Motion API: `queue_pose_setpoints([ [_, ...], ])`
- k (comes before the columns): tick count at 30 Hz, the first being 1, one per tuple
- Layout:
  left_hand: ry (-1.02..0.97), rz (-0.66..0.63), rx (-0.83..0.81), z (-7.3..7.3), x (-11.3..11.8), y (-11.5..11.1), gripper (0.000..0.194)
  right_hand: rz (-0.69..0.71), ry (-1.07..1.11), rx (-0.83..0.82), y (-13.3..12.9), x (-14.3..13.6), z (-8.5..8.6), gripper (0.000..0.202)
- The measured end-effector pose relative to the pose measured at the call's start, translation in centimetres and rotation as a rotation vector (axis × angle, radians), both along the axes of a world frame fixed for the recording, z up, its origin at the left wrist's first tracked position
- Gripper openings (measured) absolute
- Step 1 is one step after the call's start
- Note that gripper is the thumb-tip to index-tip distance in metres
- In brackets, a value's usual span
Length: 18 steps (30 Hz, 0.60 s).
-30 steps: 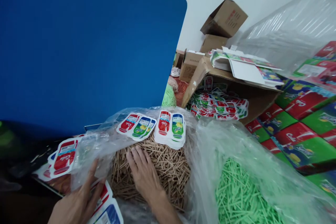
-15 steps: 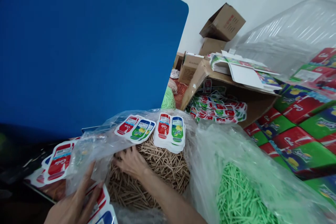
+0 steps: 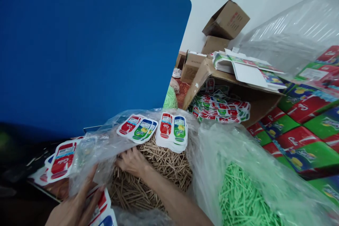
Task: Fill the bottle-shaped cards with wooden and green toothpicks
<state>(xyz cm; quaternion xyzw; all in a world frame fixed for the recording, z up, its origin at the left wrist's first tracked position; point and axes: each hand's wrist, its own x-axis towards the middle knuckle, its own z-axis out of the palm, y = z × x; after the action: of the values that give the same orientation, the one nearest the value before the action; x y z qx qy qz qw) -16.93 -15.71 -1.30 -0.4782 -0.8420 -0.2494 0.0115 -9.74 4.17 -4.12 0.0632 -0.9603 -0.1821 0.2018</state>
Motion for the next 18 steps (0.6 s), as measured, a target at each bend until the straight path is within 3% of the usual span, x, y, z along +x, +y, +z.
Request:
queue_pose_setpoints([
  [3, -0.012, -0.142, -0.093, -0.4, -0.2, -0.5, 0.045, 0.045, 0.06, 0.01, 0.4, 0.4, 0.5, 0.013],
  [5, -0.01, -0.168, -0.113, -0.4, -0.3, -0.7, 0.044, 0.064, 0.098, 0.016, 0.5, 0.8, 0.8, 0.013],
  [10, -0.045, -0.153, -0.139, -0.3, -0.2, -0.8, 0.052, 0.089, 0.152, 0.047, 0.6, 3.0, 1.5, 0.016],
  [15, -0.144, -0.119, -0.183, -0.4, 0.3, -0.8, 0.062, 0.249, 0.241, 0.061, 0.7, 6.9, 1.6, 0.019],
  [18, -0.177, -0.154, -0.186, -1.4, 1.2, -0.8, 0.065, 0.336, 0.215, 0.0, 0.5, 9.8, 1.2, 0.019],
])
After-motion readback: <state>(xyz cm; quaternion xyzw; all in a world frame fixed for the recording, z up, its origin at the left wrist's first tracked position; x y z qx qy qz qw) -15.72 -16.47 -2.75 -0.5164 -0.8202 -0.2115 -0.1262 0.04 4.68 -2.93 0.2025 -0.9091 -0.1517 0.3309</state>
